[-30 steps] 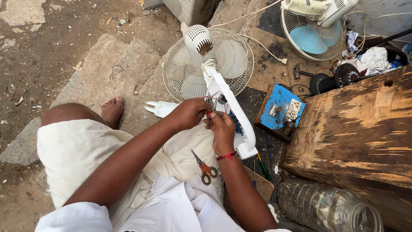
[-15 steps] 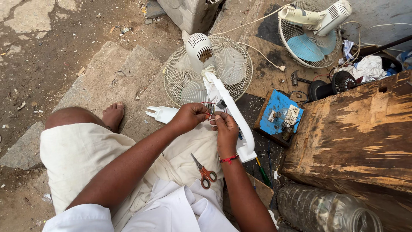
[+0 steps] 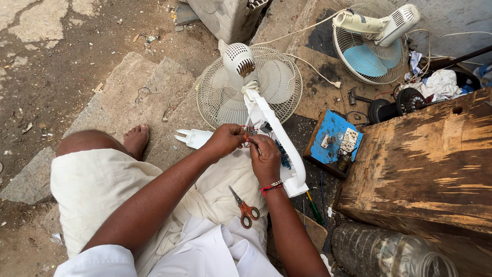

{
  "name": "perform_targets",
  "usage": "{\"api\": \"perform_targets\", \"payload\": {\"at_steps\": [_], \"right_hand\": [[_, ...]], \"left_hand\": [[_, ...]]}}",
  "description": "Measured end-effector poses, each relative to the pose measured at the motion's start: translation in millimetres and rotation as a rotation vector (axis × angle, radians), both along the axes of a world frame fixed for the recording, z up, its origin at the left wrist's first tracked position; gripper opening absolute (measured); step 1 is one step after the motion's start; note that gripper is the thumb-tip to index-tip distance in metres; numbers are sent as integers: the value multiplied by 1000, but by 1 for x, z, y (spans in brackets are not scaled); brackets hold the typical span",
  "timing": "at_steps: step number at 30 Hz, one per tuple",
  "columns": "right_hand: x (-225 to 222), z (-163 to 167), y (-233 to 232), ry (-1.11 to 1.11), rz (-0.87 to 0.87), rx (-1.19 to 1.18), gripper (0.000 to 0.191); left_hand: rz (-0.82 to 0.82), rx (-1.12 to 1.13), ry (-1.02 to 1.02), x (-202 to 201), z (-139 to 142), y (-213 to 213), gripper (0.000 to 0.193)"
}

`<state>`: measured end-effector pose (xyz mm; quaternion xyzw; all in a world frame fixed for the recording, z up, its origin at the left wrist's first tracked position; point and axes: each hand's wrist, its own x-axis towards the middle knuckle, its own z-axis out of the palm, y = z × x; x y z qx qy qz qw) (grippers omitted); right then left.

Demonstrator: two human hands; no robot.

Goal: The person sits on the ground repairing a table fan, wrapping red electrical tape around the fan's neck joint and pressing the tape in place by hand. They use scissors to cut the tape, hold the fan steady with one hand, and set the taped fan down on the ground at the end.

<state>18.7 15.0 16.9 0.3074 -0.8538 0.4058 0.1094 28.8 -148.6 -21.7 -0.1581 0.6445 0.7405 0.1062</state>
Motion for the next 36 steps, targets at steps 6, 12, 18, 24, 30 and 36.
{"api": "perform_targets", "payload": {"at_steps": [6,12,18,24,30,36], "right_hand": [[-4,-1,-4,118,15,124,13],[-5,-3,-8,199,2,222,17],[-6,-5,-6,148,-5,280,16],[-7,-7,-1,222,-6,305,18],[-4,-1,-2,197,6,286,17],[-1,2,-5,209,-4,217,17]], "left_hand": [[33,-291,109,-1,5,-4,17],[100,-488,244,0,13,-5,20],[14,-605,245,7,29,-8,16],[-90,-803,451,14,36,-6,13],[-126,-930,439,17,36,-6,14],[-127,-841,357,6,24,-12,16]]}}
